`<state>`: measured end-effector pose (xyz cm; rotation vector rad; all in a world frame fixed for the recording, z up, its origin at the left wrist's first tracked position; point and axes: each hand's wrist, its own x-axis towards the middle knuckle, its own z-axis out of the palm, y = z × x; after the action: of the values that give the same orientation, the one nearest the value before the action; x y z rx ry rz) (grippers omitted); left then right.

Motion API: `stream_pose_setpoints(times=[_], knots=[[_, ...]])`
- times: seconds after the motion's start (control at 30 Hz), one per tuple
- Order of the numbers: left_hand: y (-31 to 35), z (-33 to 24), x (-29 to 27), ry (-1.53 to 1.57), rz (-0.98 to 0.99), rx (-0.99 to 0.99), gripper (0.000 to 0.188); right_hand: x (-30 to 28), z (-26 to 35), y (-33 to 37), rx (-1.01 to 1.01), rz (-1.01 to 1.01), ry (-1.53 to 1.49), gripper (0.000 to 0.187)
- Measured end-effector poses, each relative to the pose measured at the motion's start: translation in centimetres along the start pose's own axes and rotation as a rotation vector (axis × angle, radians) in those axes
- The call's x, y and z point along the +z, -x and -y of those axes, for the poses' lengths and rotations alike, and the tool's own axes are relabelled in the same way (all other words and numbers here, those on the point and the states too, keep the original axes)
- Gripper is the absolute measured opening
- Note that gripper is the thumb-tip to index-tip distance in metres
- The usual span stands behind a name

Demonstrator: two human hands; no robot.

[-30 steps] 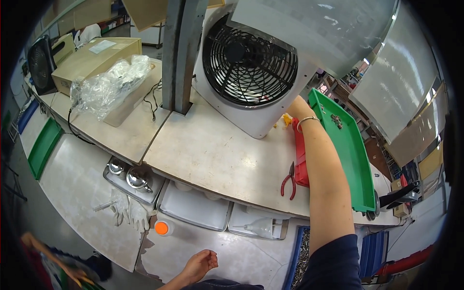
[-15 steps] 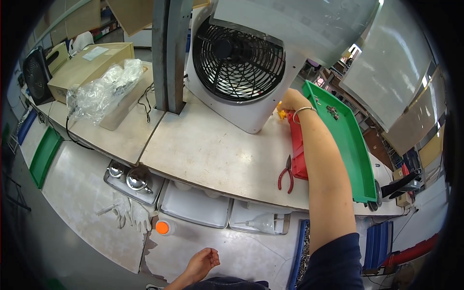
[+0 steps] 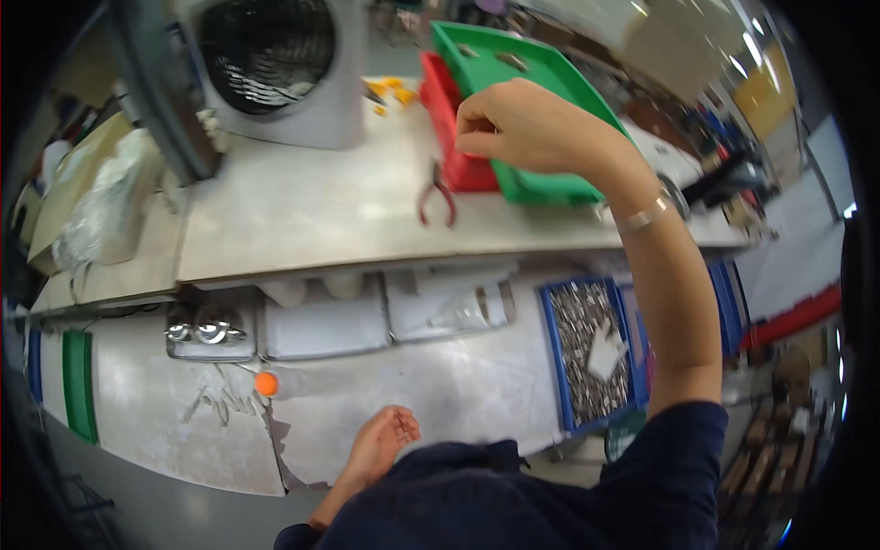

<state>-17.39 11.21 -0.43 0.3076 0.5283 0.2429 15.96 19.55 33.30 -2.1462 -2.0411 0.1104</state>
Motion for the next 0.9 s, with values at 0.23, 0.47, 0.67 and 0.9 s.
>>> stream_pose_setpoints(times=[0.23,0.47,0.67,0.9], knots=[[0.7,3.1,3.3,-0.393,0.083,-0.198,0.031,13.4,-3.8,26.2,0.366,0.010,-1.146,0.026],[-1.3,6.1,8.1,-0.749,0.142,-0.389,0.032,39.7,2.2,47.0,1.461,-0.310,-1.282,0.029],[-4.9,10.5,10.3,-0.856,0.239,-0.378,0.028,35.1,-6.5,50.7,1.385,-0.620,-0.476,0.007],[-9.0,20.6,15.6,-1.023,0.273,-0.129,0.022,35.5,-17.7,51.5,0.856,-0.626,0.219,0.009]])
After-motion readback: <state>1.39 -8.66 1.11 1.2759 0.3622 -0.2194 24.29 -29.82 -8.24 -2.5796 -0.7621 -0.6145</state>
